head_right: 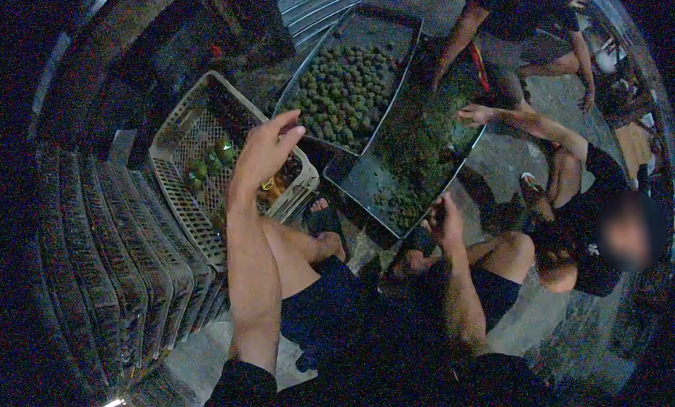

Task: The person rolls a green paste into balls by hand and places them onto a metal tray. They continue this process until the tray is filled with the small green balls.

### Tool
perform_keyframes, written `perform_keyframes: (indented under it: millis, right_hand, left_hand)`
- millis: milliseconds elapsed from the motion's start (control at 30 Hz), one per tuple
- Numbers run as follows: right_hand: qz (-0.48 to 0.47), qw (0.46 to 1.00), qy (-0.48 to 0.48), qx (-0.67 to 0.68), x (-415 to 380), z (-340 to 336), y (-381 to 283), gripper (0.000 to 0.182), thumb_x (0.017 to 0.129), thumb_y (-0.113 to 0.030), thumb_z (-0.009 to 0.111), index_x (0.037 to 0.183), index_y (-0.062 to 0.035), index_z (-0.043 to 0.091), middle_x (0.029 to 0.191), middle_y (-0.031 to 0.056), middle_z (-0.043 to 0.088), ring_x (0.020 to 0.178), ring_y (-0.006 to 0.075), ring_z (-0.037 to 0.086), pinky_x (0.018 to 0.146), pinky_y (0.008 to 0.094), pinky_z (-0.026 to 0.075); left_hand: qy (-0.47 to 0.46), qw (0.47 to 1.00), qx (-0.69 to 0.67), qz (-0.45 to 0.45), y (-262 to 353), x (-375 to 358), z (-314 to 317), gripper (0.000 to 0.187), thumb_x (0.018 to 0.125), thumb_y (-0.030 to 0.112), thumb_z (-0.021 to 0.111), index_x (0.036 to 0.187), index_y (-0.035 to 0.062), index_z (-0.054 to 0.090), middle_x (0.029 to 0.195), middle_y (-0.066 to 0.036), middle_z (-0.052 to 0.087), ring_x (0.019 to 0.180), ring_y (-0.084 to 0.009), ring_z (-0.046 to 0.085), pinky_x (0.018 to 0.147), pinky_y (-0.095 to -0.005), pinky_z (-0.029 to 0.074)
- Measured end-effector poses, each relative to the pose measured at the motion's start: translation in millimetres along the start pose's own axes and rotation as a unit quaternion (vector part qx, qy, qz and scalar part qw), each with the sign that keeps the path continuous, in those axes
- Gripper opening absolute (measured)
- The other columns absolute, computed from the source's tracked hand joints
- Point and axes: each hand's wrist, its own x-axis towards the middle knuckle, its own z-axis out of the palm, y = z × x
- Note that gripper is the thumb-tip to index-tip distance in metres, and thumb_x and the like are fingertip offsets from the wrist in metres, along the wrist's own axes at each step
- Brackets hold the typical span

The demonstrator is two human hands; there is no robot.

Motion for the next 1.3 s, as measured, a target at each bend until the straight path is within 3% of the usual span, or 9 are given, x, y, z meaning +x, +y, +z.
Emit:
perform_keyframes:
  millis: [233, 333, 500, 667, 900, 1000, 1133, 1200, 1300]
  right_hand:
    - [-0.147, 0.84, -0.015, -0.522, 20.8, 36.5, 24.0, 0.045, 0.09, -0.048, 0.056, 0.078, -0.0052, 0.057, 0.06, 0.0001, 0.049, 0.052, 0.0102, 0.044, 0.046, 0.0313, 0.034]
    - [-0.22, 0.82, -0.15, -0.507, 1.6, 45.4, 10.9, 0.045, 0.091, -0.046, 0.057, 0.096, -0.0018, 0.064, 0.082, 0.0061, 0.063, 0.071, 0.0142, 0.056, 0.069, 0.028, 0.046]
    - [0.069, 0.98, -0.068, -0.173, 27.4, 2.3, 30.9, 0.046, 0.092, -0.053, 0.052, 0.085, -0.0082, 0.058, 0.07, 0.005, 0.059, 0.055, 0.0156, 0.053, 0.046, 0.0318, 0.038]
    - [0.052, 0.91, 0.019, -0.41, 127.1, -60.4, 114.1, 0.048, 0.092, -0.054, 0.052, 0.07, -0.0113, 0.056, 0.055, 0.0031, 0.052, 0.048, 0.0186, 0.049, 0.047, 0.0337, 0.039]
    - [0.113, 0.973, -0.145, -0.143, 154.9, 72.2, 54.2, 0.053, 0.099, -0.044, 0.041, 0.128, -0.0003, 0.048, 0.106, 0.0136, 0.059, 0.088, 0.0234, 0.062, 0.07, 0.0362, 0.05]
    - [-0.036, 0.691, -0.226, -0.686, 209.5, 39.6, 78.1, 0.06, 0.096, -0.049, 0.044, 0.131, 0.0004, 0.046, 0.115, 0.0129, 0.058, 0.097, 0.0276, 0.06, 0.083, 0.0416, 0.048]
    - [-0.093, 0.418, -0.33, -0.841, 230.2, -83.9, 148.0, 0.051, 0.092, -0.041, 0.051, 0.125, -0.0007, 0.051, 0.112, 0.0128, 0.06, 0.095, 0.0291, 0.061, 0.083, 0.0426, 0.048]
    - [-0.058, 0.436, -0.392, -0.808, 197.1, -129.0, 160.5, 0.047, 0.091, -0.037, 0.054, 0.121, -0.0013, 0.054, 0.111, 0.0128, 0.061, 0.094, 0.0299, 0.061, 0.083, 0.0431, 0.047]
    - [-0.012, 0.644, -0.468, -0.605, 163.5, -155.0, 172.9, 0.04, 0.088, -0.031, 0.059, 0.116, -0.0021, 0.058, 0.109, 0.0127, 0.062, 0.093, 0.031, 0.062, 0.083, 0.0438, 0.047]
  left_hand:
    - [0.144, 0.981, -0.095, 0.084, 13.3, -1.4, -4.0, 0.036, 0.09, 0.022, 0.06, 0.122, 0.0044, 0.06, 0.104, -0.015, 0.068, 0.094, -0.0255, 0.067, 0.081, -0.0344, 0.051]
    - [0.164, 0.976, -0.116, 0.08, 12.2, -2.1, -5.4, 0.033, 0.09, 0.02, 0.06, 0.121, 0.0057, 0.06, 0.101, -0.014, 0.069, 0.09, -0.0236, 0.068, 0.075, -0.0338, 0.052]
    - [0.136, 0.986, -0.071, 0.064, 9.2, -0.4, -7.0, 0.034, 0.09, 0.022, 0.06, 0.119, 0.0037, 0.06, 0.103, -0.016, 0.068, 0.091, -0.027, 0.067, 0.076, -0.0345, 0.052]
    - [0.096, 0.991, -0.067, 0.07, 15.8, 3.3, -1.2, 0.036, 0.09, 0.022, 0.06, 0.119, 0.0015, 0.059, 0.11, -0.018, 0.065, 0.098, -0.0305, 0.065, 0.083, -0.0364, 0.05]
    - [0.017, 0.998, -0.036, 0.044, 17.2, 5.5, 1.8, 0.038, 0.089, 0.022, 0.061, 0.121, 0.0019, 0.059, 0.112, -0.019, 0.064, 0.099, -0.0308, 0.064, 0.086, -0.0362, 0.049]
    - [-0.019, 0.999, -0.003, 0.031, 15.7, 10.1, -0.2, 0.04, 0.088, 0.02, 0.063, 0.123, 0.0016, 0.058, 0.113, -0.02, 0.064, 0.103, -0.0308, 0.063, 0.09, -0.0353, 0.047]
    - [-0.078, 0.996, 0.037, 0.038, 4.3, 12.2, 2.7, 0.044, 0.087, 0.022, 0.062, 0.126, 0.0012, 0.054, 0.116, -0.02, 0.061, 0.104, -0.0355, 0.06, 0.089, -0.0389, 0.047]
    - [-0.094, 0.993, 0.054, 0.052, 0.8, 10.7, 5.9, 0.047, 0.087, 0.025, 0.063, 0.126, 0.0011, 0.053, 0.116, -0.02, 0.06, 0.102, -0.0377, 0.059, 0.087, -0.0418, 0.047]
    - [-0.1, 0.991, 0.09, 0.014, 3.2, 8.2, 7.9, 0.046, 0.086, 0.024, 0.064, 0.125, 0.0012, 0.054, 0.117, -0.021, 0.06, 0.105, -0.0379, 0.058, 0.09, -0.0414, 0.046]
